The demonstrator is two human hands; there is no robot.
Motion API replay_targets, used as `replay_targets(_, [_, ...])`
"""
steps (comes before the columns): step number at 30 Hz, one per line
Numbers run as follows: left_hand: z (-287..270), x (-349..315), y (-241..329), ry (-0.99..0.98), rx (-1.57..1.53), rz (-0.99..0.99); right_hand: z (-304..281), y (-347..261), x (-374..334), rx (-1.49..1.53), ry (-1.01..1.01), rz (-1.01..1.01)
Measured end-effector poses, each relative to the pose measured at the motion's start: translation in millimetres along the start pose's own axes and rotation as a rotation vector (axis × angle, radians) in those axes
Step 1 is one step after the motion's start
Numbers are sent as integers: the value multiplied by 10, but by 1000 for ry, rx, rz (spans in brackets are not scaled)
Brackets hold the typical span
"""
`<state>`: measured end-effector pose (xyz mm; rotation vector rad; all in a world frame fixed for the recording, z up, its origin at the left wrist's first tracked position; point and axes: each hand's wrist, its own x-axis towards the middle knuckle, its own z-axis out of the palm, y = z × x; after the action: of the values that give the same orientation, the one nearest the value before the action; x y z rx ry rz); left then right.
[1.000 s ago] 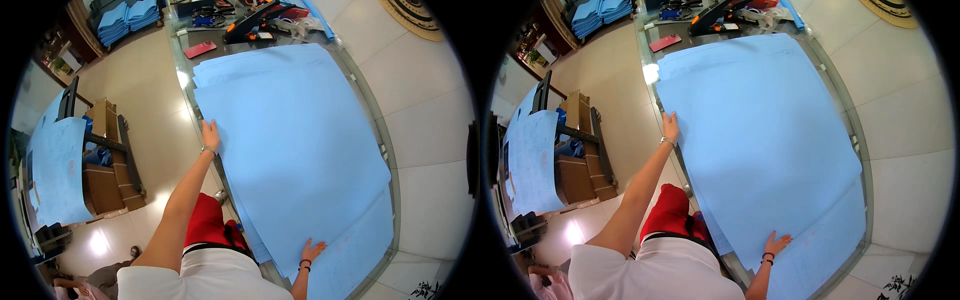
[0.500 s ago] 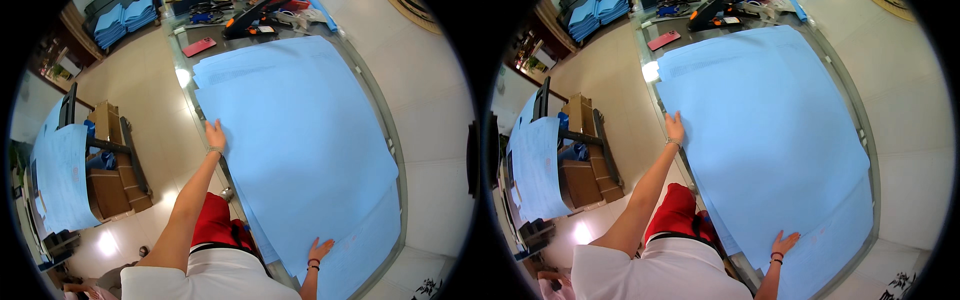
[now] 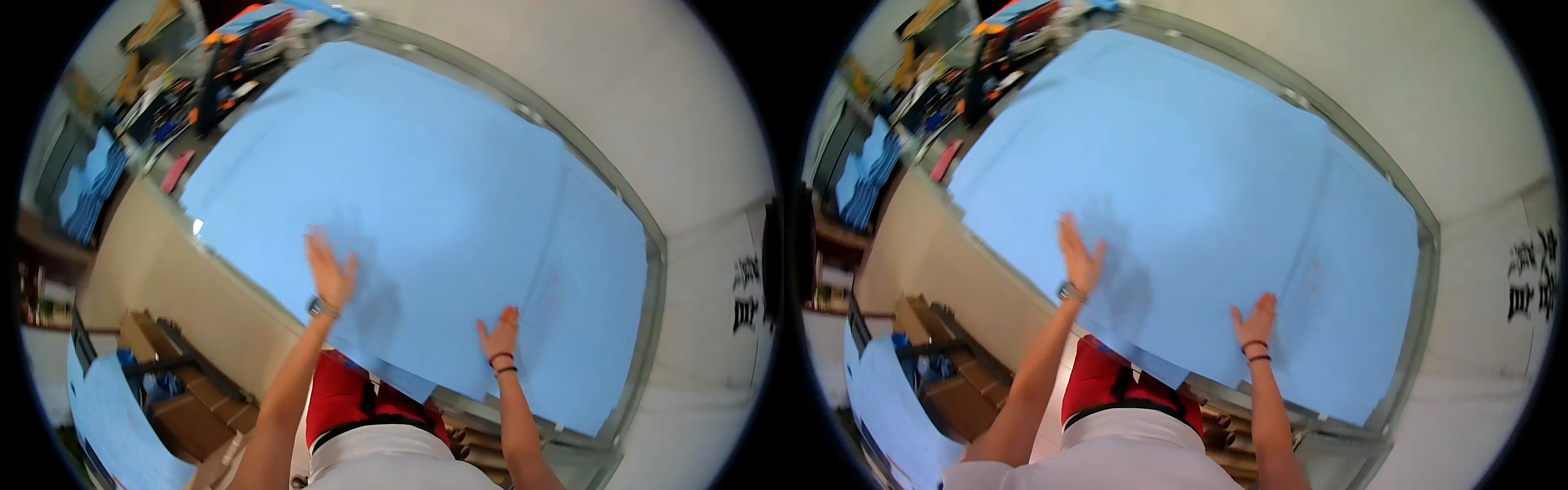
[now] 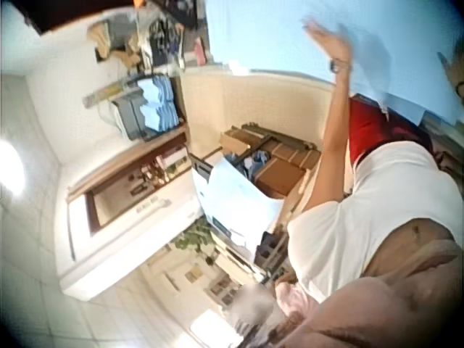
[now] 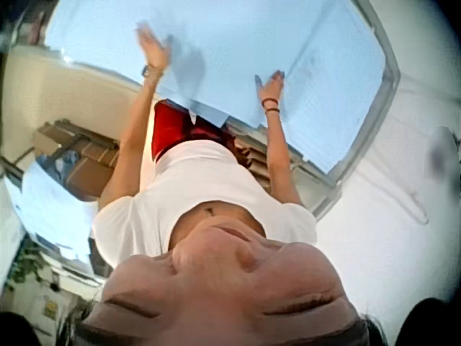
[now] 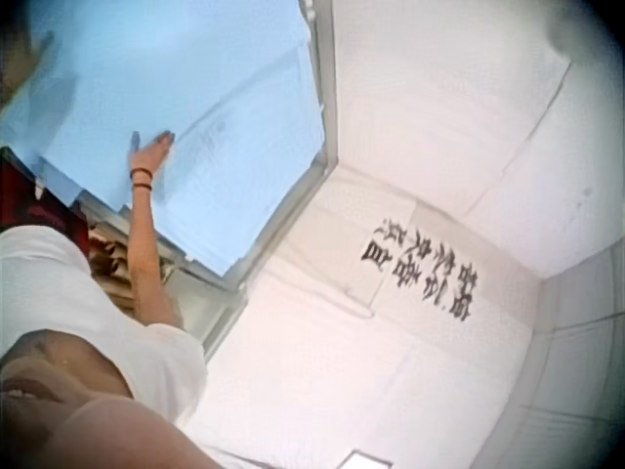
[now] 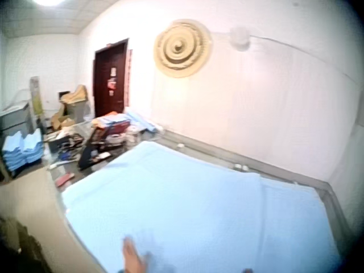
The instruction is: The person folds large blue blueprint sheets on a glass table. They smooth the paper, use a wooden ruler to crease folds, and repeatedly fold the sheets into smaller sections. The person handles the sheets one at a time, aligning edges and pressing down to create crisp folds.
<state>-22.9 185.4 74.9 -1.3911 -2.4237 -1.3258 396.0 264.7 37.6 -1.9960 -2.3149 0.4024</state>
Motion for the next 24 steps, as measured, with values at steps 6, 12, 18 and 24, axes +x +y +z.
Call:
replay_targets(6, [1017,-1176,1686,-704,65,317,-58,-99,-21,30,26,51])
replay_targets(12, [1325,-1495,1714,-559,296,382,36,-81,-71,61,99,48])
replay_targets(18, [1322,-1478,1813,-616,371,391,-29,56,-114,112,64,-29])
replay_targets(24, [1279,-1458,1870,-644,420,377,-140,177,-78,163,25,-159])
